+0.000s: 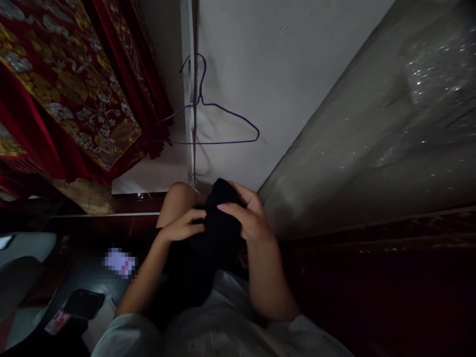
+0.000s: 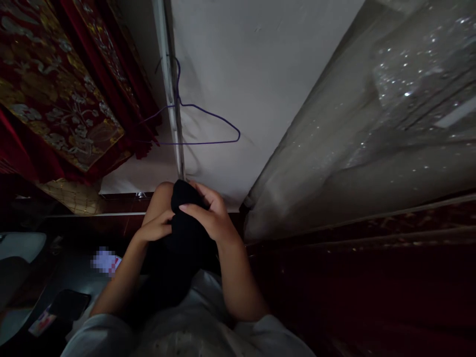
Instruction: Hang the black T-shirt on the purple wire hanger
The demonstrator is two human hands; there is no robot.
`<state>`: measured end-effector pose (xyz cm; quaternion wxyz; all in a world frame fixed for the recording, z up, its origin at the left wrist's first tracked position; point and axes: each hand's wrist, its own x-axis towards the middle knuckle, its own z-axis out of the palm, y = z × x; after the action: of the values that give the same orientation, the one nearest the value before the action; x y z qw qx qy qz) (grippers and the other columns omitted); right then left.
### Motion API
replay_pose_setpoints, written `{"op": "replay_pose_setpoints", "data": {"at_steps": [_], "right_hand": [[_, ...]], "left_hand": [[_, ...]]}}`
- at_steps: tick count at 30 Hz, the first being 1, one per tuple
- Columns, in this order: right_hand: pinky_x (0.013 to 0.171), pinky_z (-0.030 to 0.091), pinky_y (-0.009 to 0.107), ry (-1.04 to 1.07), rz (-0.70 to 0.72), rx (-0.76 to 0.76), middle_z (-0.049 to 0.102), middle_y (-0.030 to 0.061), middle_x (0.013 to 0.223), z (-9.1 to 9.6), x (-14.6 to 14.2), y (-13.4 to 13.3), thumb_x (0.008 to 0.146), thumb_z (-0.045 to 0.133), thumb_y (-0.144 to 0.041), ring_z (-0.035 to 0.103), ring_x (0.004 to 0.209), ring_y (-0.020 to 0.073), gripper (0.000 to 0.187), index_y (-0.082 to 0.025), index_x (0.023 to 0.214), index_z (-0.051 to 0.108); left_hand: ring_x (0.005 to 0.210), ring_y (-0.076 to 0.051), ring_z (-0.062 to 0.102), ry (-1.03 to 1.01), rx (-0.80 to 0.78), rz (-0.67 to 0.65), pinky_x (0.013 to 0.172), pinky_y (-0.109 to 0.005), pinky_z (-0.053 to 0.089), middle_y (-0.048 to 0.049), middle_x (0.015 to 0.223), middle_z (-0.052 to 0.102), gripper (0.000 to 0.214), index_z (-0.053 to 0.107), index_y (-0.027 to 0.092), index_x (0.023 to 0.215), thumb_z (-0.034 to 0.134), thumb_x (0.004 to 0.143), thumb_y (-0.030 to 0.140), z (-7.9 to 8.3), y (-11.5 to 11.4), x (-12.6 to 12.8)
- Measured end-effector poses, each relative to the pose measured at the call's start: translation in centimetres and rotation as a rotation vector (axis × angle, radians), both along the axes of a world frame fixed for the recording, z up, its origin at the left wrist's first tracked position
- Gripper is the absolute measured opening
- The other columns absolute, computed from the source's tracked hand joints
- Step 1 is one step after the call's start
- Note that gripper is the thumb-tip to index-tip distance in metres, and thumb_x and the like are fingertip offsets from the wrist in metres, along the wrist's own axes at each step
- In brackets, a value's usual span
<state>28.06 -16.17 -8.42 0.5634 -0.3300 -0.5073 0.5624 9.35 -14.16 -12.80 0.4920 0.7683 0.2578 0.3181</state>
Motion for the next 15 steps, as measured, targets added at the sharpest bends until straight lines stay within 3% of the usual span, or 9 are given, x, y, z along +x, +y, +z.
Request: {"op": "replay_pose_setpoints", "data": {"at_steps": [5, 8, 12, 15], "right_hand": [[0.060, 0.045, 0.024, -0.164, 0.104, 0.206, 0.056, -0.0019, 0.070, 3.1, 1.5, 1.1, 0.072, 0.079, -0.024, 0.051, 0.065, 0.0125, 0.016, -0.021, 0.076, 0.064], [0.056, 0.039, 0.023, -0.315, 0.101, 0.352, 0.050, -0.0033, 0.063, 5.5, 3.1, 2.9, 0.072, 0.073, -0.016, 0.045, 0.058, 0.0100, 0.018, -0.020, 0.067, 0.057], [0.059, 0.041, 0.025, -0.368, -0.096, 0.520, 0.052, -0.0022, 0.065, 7.4, 4.1, 8.0, 0.066, 0.073, -0.013, 0.050, 0.063, 0.0123, 0.018, -0.020, 0.066, 0.056], [0.074, 0.050, 0.029, -0.264, -0.385, 0.566, 0.060, 0.0007, 0.082, 6.5, 2.4, 13.6, 0.071, 0.072, -0.019, 0.059, 0.081, 0.0173, 0.015, -0.022, 0.078, 0.059]], "left_hand": [[0.092, -0.025, 0.071, 0.107, 0.011, -0.115, 0.091, -0.037, 0.059, -0.0065, 0.090, 0.076, 0.017, 0.079, 0.020, 0.094, 0.077, 0.082, 0.031, 1.7, 0.5, -1.4], [0.096, -0.025, 0.071, 0.134, 0.010, -0.070, 0.092, -0.037, 0.057, -0.0063, 0.094, 0.076, 0.015, 0.079, 0.020, 0.094, 0.074, 0.085, 0.031, 3.0, 1.9, -3.6], [0.072, -0.020, 0.066, -0.042, -0.133, 0.162, 0.066, -0.030, 0.053, -0.0025, 0.078, 0.070, 0.018, 0.073, 0.021, 0.088, 0.068, 0.087, 0.039, 4.7, 3.5, -6.6], [0.075, -0.021, 0.067, 0.132, 0.000, 0.298, 0.065, -0.029, 0.051, -0.0037, 0.086, 0.071, 0.025, 0.070, 0.023, 0.102, 0.064, 0.092, 0.045, 6.0, 4.4, -7.9]]}}
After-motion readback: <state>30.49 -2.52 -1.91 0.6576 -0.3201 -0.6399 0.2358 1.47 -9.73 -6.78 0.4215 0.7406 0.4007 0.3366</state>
